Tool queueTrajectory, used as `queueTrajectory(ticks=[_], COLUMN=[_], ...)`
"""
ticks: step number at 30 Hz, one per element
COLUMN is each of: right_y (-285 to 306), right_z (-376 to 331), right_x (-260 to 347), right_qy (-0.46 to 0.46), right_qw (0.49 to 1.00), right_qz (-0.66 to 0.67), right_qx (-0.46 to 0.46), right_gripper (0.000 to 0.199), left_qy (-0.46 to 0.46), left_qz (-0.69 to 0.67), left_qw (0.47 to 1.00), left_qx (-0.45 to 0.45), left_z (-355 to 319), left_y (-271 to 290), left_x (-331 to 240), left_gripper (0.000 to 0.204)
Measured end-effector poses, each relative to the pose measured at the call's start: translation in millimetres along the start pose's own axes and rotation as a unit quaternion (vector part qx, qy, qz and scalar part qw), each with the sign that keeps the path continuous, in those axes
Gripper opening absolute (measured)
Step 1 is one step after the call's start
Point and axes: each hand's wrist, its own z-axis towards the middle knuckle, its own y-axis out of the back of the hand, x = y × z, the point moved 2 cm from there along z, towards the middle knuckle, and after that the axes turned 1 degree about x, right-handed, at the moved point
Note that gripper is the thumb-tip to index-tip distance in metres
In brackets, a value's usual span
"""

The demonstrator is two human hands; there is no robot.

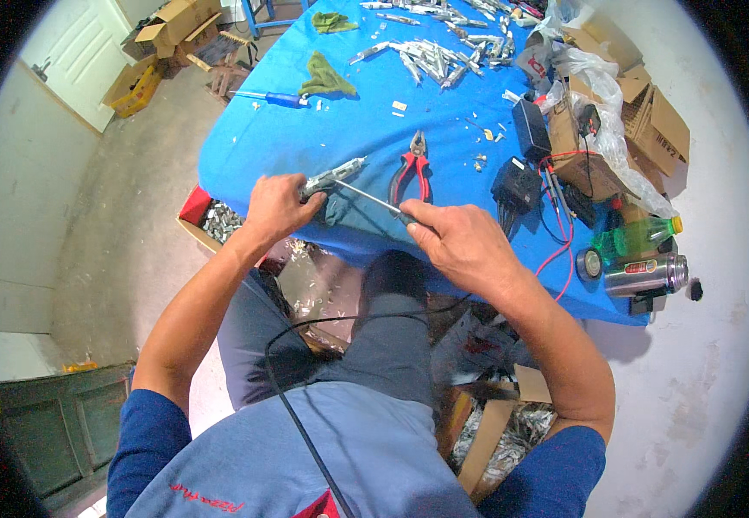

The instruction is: The person holds a metal component and uses a screwdriver to unscrew it, then pulls small internal parts out by hand.

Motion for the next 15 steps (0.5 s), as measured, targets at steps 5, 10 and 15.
queueTrajectory(ticks=[5, 10, 15], right_y=[2, 17, 22], right_z=[4, 13, 26], right_x=[-4, 6, 9], right_qy=[0.06, 0.079, 0.068], right_qw=[0.998, 0.996, 0.995], right_qz=[0.031, -0.024, -0.008], right_qx=[-0.014, 0.032, 0.072], right_gripper=[0.029, 0.029, 0.032], left_qy=[-0.037, -0.024, -0.003], left_qz=[0.021, 0.028, 0.029], left_qw=[0.998, 0.997, 0.997], left_qx=[-0.05, -0.073, -0.067], left_z=[-11, -16, -16], left_y=[-2, -7, -8], left_x=[3, -1, -3], left_gripper=[0.032, 0.031, 0.031])
